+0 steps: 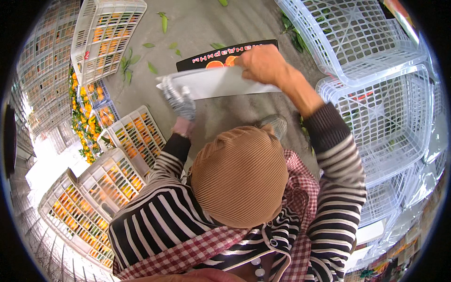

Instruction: The person repeatedly picks up printed cardboard panels and white plastic crate halves, inserts the panels into the crates, and places the assembled units into a stack. The person handles the panels and crate halves one at a time, aligning and inserting them by hand.

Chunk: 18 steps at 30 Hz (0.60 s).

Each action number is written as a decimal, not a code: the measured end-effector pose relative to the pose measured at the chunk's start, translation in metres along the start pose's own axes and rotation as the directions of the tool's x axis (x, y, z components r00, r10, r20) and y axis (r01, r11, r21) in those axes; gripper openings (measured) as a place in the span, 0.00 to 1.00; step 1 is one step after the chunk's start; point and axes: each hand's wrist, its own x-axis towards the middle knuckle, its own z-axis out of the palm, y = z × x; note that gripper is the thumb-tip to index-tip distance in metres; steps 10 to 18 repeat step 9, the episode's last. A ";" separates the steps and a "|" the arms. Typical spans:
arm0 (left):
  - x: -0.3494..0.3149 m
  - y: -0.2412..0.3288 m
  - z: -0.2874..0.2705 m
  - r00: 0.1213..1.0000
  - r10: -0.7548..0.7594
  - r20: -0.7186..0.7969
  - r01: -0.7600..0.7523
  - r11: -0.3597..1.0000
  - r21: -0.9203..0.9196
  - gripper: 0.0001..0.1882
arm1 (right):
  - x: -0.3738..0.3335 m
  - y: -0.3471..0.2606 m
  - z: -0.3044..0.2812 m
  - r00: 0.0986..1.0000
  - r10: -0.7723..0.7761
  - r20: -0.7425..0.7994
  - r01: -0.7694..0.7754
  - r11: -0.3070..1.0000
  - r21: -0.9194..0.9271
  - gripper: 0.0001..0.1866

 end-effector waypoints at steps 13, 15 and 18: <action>0.046 0.034 -0.028 0.618 -0.557 0.554 0.492 -0.275 -0.826 0.32 | -0.096 -0.106 -0.103 0.812 -0.177 -0.557 0.178 0.983 -0.053 0.09; 0.046 0.034 -0.028 0.618 -0.557 0.554 0.492 -0.275 -0.826 0.32 | -0.096 -0.106 -0.103 0.812 -0.177 -0.557 0.178 0.983 -0.053 0.09; 0.046 0.034 -0.028 0.618 -0.557 0.554 0.492 -0.275 -0.826 0.32 | -0.096 -0.106 -0.103 0.812 -0.177 -0.557 0.178 0.983 -0.053 0.09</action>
